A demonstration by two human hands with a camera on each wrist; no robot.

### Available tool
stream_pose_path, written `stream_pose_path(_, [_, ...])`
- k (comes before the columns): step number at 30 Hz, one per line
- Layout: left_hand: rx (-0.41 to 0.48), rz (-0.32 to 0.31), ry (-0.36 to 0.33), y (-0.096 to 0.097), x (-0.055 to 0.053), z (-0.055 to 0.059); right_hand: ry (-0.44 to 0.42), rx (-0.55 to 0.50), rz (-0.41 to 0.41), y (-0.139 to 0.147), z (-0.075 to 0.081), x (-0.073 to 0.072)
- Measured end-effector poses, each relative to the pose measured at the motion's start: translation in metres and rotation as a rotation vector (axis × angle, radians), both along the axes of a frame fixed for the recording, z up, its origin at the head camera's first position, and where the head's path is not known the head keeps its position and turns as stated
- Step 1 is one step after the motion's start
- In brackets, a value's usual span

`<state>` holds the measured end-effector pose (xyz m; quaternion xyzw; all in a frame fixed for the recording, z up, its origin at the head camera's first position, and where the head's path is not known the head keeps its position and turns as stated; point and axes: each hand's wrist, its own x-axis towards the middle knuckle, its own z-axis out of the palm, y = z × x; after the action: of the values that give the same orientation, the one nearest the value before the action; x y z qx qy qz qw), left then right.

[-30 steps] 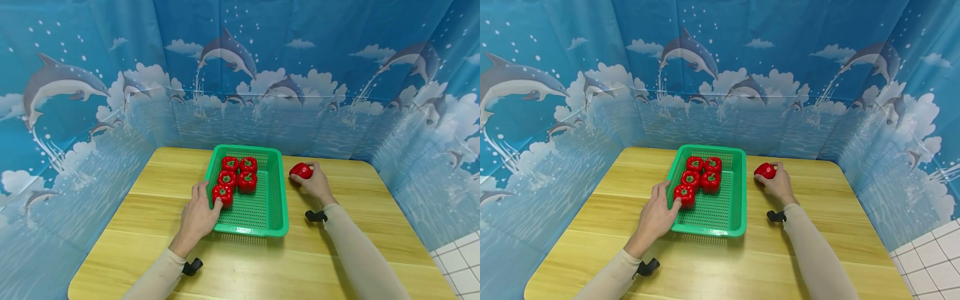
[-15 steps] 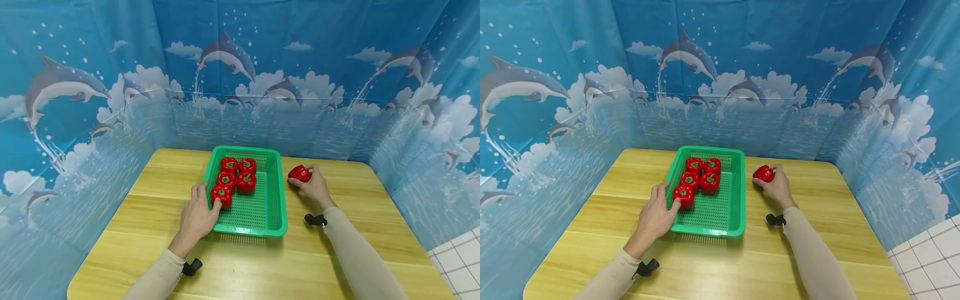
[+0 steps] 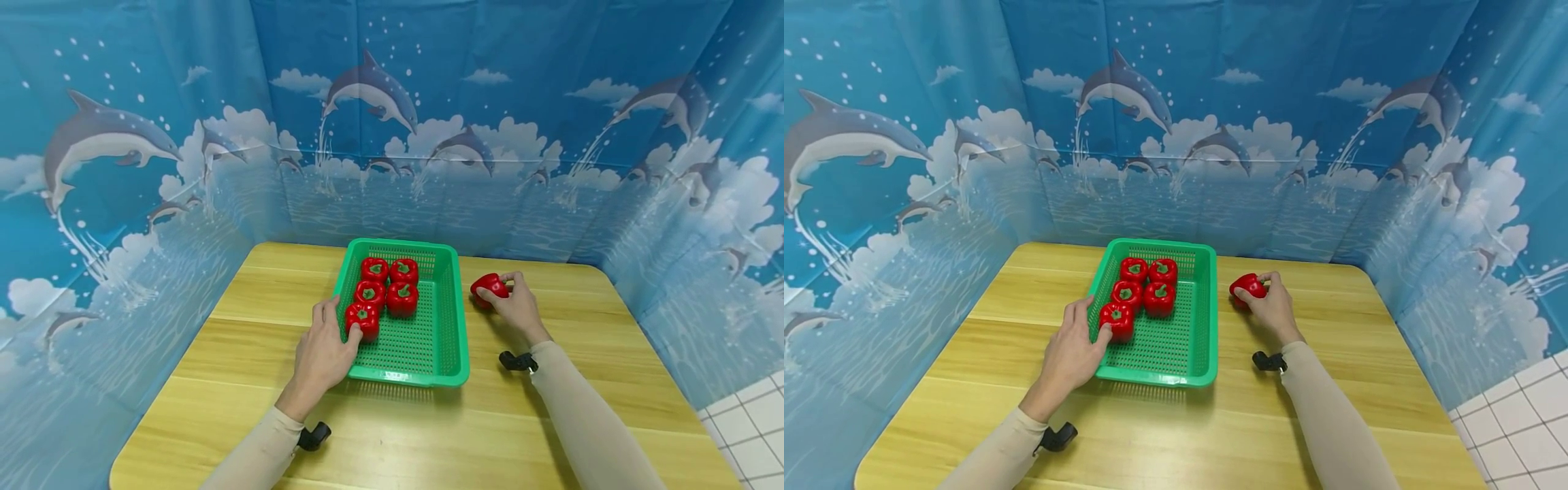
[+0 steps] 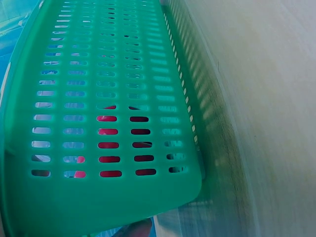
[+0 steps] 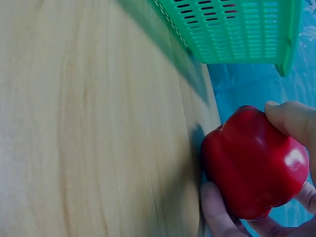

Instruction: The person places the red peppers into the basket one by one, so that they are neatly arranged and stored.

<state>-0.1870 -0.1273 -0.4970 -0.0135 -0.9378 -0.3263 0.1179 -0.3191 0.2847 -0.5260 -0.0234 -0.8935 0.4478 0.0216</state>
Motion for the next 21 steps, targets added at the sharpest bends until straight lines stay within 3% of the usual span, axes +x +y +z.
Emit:
stream_pose_path(11, [-0.001,-0.001,-0.023,-0.001,0.000,0.000,-0.016,-0.038,-0.015,0.002,0.003,0.010])
stream_pose_path(21, [0.013,-0.004,-0.022,-0.001,0.000,0.001,0.047,-0.053,-0.006,-0.006,0.024,0.022])
